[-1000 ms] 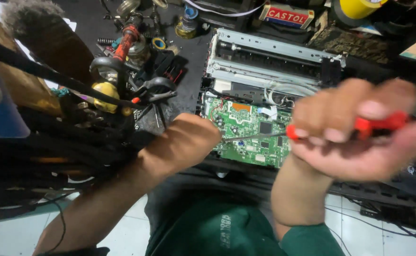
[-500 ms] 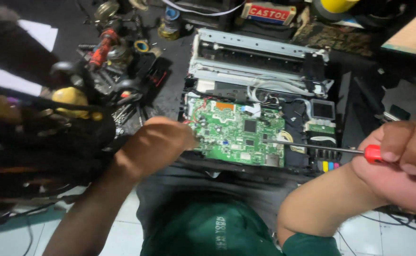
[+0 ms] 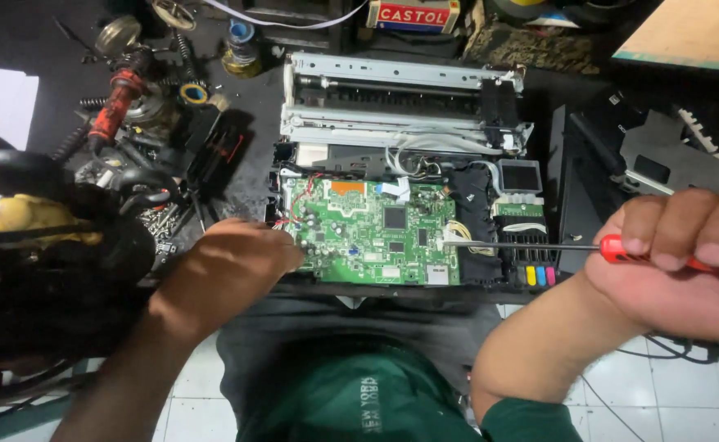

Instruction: Removing a circuit board and its protective metal shield from the internal chassis of a printer using a screwdriver.

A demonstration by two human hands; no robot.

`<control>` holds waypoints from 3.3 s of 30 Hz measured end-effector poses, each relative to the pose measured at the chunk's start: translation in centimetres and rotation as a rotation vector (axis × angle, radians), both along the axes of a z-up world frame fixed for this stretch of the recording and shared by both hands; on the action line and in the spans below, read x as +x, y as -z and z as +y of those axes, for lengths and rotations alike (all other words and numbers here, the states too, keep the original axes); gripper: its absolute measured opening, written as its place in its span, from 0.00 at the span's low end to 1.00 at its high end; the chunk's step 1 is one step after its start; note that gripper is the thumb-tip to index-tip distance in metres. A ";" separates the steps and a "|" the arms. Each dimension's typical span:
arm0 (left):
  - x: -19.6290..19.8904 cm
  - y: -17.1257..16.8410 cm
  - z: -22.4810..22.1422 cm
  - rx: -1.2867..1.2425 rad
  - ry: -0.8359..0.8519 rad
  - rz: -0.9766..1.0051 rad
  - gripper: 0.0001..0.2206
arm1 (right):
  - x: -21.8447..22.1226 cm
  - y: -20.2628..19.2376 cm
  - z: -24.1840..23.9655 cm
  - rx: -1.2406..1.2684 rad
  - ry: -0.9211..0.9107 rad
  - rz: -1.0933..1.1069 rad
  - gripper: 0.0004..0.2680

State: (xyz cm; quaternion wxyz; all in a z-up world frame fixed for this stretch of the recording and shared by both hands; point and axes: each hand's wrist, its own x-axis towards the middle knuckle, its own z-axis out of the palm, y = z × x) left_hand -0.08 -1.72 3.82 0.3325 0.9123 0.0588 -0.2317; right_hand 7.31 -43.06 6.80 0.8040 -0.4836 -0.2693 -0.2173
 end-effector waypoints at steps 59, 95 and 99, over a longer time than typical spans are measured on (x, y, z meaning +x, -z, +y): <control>8.8 -5.3 -6.3 -0.166 0.619 -0.844 0.11 | 2.5 -9.6 16.8 -0.013 -0.022 -0.090 0.18; 8.9 -0.8 -0.5 -0.207 0.235 -0.605 0.13 | 7.8 -4.6 26.9 -0.120 -0.279 -0.295 0.08; 8.8 -0.2 -0.3 -0.197 0.269 -0.701 0.17 | 7.5 -5.7 26.6 -0.139 -0.285 -0.201 0.10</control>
